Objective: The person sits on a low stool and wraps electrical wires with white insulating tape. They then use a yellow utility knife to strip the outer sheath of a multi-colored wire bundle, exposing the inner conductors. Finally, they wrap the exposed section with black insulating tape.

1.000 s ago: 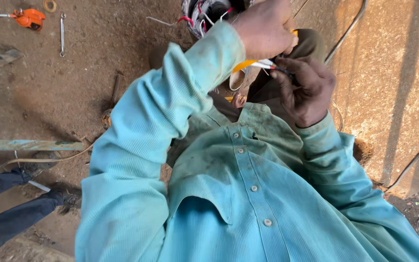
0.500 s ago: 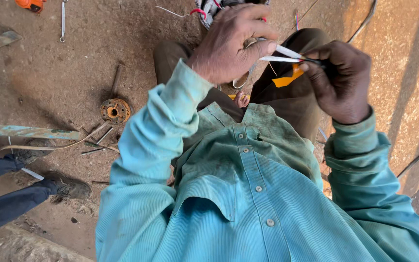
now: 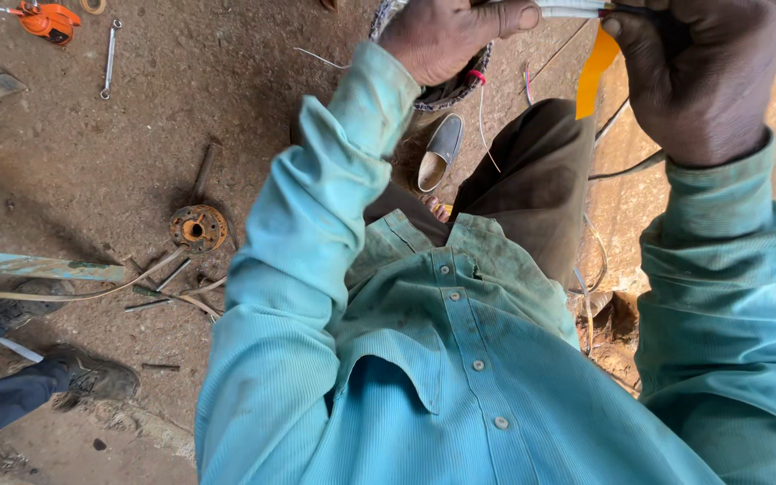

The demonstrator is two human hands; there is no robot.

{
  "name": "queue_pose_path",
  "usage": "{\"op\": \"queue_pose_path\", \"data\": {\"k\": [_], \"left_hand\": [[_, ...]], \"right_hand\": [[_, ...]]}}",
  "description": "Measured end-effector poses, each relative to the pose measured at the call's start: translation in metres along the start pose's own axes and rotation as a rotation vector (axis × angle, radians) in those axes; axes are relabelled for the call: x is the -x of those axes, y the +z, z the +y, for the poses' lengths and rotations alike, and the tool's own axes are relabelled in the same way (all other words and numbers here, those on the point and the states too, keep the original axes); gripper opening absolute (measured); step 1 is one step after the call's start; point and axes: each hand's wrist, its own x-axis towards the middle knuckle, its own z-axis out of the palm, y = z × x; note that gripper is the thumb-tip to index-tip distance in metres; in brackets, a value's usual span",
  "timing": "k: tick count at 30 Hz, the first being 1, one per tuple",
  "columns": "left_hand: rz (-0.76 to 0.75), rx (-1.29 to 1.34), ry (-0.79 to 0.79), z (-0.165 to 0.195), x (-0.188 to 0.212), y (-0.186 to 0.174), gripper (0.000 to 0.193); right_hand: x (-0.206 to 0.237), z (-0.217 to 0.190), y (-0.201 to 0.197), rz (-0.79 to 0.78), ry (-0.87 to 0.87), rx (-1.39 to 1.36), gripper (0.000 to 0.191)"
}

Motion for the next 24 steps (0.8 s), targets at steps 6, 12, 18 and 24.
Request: {"op": "queue_pose_path", "data": {"k": [6, 12, 18, 24], "left_hand": [[0.256, 0.465, 0.004, 0.031, 0.008, 0.024, 0.021], [0.516, -0.003, -0.115, 0.109, 0.056, 0.064, 0.013], [0.317, 0.716, -0.133, 0.051, 0.035, 0.117, 0.026], [0.405, 0.653, -0.254, 0.049, 0.046, 0.117, 0.017]], "right_hand": [[0.006, 0.013, 0.018, 0.083, 0.2, -0.135, 0.011], [0.015, 0.0, 0.02, 0.114, 0.274, -0.158, 0.014], [0.003, -0.026, 0.021, 0.08, 0.345, -0.44, 0.011], [0.009, -0.023, 0.018, 0.073, 0.278, -0.353, 0.011]]}}
